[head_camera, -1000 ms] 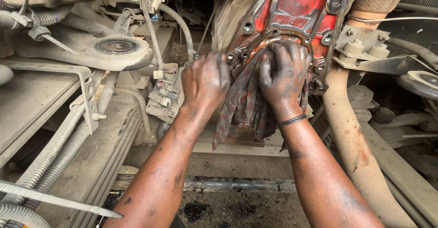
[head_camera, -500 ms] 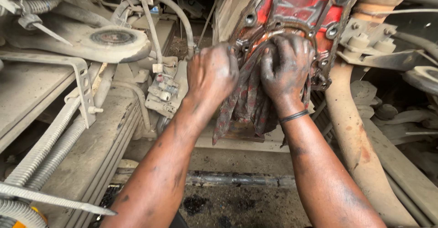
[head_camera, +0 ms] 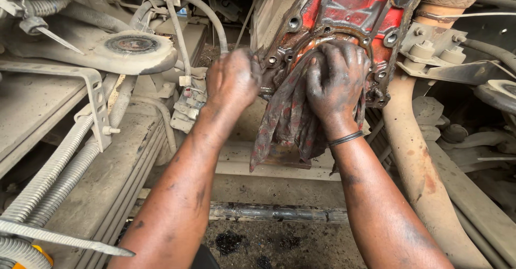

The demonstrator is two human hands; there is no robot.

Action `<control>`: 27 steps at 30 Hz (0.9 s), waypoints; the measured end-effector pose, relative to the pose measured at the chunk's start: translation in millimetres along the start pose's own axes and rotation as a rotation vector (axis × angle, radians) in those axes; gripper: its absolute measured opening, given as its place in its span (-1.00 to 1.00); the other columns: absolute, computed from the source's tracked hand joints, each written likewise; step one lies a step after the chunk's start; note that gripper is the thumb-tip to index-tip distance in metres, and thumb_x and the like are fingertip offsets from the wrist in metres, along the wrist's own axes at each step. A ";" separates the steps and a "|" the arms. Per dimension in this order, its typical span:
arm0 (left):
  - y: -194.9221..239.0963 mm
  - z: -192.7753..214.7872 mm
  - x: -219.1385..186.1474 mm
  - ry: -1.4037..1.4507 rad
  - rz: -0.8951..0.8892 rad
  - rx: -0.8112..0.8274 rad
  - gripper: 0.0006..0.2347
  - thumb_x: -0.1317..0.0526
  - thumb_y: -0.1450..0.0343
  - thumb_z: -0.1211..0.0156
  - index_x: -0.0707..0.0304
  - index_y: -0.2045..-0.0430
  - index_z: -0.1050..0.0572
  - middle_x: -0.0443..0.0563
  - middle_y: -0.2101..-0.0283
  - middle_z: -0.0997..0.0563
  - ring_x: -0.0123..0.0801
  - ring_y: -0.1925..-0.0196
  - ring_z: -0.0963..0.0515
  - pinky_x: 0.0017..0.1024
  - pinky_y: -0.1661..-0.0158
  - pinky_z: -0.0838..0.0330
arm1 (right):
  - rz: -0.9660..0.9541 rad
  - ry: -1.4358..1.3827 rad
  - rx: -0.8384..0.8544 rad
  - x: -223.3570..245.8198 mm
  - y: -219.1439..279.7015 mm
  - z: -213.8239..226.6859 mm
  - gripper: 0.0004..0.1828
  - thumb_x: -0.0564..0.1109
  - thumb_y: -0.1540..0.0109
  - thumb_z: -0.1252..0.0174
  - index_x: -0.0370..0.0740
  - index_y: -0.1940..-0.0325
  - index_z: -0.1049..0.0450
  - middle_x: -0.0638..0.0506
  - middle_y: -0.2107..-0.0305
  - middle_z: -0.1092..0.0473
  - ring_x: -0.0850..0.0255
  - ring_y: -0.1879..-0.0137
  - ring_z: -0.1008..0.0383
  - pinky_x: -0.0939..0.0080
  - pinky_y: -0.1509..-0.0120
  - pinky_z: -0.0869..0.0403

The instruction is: The person uses a rag to wipe grease and grime from the surface of a vehicle engine block. The person scrubs the red-painted metal casing and the surrounding components with a cloth, removing accumulated dirt and oil.

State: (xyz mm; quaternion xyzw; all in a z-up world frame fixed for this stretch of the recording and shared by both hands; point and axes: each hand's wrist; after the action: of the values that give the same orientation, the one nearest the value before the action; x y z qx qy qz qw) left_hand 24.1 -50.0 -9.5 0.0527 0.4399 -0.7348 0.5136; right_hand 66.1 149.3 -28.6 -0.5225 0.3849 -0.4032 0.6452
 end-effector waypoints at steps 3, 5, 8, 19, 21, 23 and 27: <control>12.3 -0.8 -5.6 0.104 -0.035 0.017 -0.81 0.30 -0.45 0.01 0.26 0.14 -0.54 0.07 0.51 -0.62 -0.38 0.63 -0.60 -0.34 0.58 -0.54 | -0.002 0.004 0.001 0.1 -0.6 -0.1 -0.75 -0.16 -0.28 -0.23 -0.26 -0.03 -0.51 -0.14 -0.01 -0.41 -0.12 -0.17 -0.34 -0.10 -0.33 -0.25; 15.0 -4.5 -5.0 0.051 -0.117 -0.014 -0.83 0.33 -0.46 0.02 0.30 0.22 -0.55 0.08 0.52 -0.61 -0.38 0.63 -0.60 -0.35 0.58 -0.54 | -0.009 0.007 0.000 0.4 -1.1 -1.4 -0.75 -0.17 -0.28 -0.23 -0.26 -0.03 -0.51 -0.14 -0.01 -0.41 -0.12 -0.17 -0.34 -0.10 -0.34 -0.25; 7.5 -12.9 2.9 -0.117 -0.160 -0.082 -0.83 0.32 -0.49 0.00 0.35 0.35 -0.59 0.12 0.54 -0.59 -0.36 0.63 -0.58 -0.36 0.61 -0.54 | -0.002 0.001 0.008 -0.4 0.0 0.3 -0.74 -0.16 -0.29 -0.24 -0.25 -0.04 -0.51 -0.14 -0.01 -0.41 -0.12 -0.17 -0.34 -0.10 -0.35 -0.25; 16.3 -4.8 11.7 -0.039 -0.216 -0.004 -0.84 0.34 -0.49 0.03 0.38 0.32 -0.55 0.14 0.54 -0.59 -0.36 0.65 -0.55 -0.42 0.67 -0.50 | -0.004 0.013 0.001 -3.2 0.6 -2.6 -0.75 -0.17 -0.27 -0.22 -0.25 -0.02 -0.51 -0.13 0.00 -0.41 -0.10 -0.19 -0.34 -0.10 -0.35 -0.24; 5.0 4.7 17.7 -0.113 -0.205 -0.008 -0.83 0.35 -0.50 0.03 0.38 0.35 -0.56 0.14 0.53 -0.60 -0.35 0.63 -0.56 -0.41 0.64 -0.52 | 0.003 0.001 0.004 -3.4 2.4 -1.8 -0.75 -0.16 -0.29 -0.22 -0.26 -0.04 -0.50 -0.13 -0.02 -0.40 -0.09 -0.20 -0.33 -0.10 -0.37 -0.24; 1.8 8.9 18.2 -0.118 -0.213 -0.035 -0.84 0.36 -0.49 0.03 0.40 0.33 -0.55 0.14 0.52 -0.59 -0.37 0.64 -0.57 -0.40 0.62 -0.52 | 0.006 -0.003 0.001 -3.4 2.2 -2.2 -0.75 -0.16 -0.31 -0.22 -0.26 -0.06 -0.50 -0.13 -0.02 -0.39 -0.09 -0.21 -0.33 -0.10 -0.38 -0.24; 15.6 -3.4 7.7 -0.091 -0.325 -0.129 -0.83 0.41 -0.49 0.04 0.43 0.22 -0.56 0.14 0.54 -0.59 -0.37 0.68 -0.55 -0.37 0.61 -0.49 | 0.000 0.007 -0.003 -5.3 -0.5 -3.9 -0.74 -0.16 -0.28 -0.22 -0.26 -0.04 -0.50 -0.14 -0.01 -0.39 -0.10 -0.20 -0.33 -0.10 -0.36 -0.25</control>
State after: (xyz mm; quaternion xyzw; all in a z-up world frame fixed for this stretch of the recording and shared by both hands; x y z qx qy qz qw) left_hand 31.7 -54.5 -24.9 -0.0853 0.4654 -0.7798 0.4099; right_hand 60.5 152.7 -28.3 -0.5222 0.3877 -0.4045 0.6429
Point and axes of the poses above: each hand's wrist, its own y-axis away from the middle knuckle, its own z-axis out of the back of the hand, x = y × z
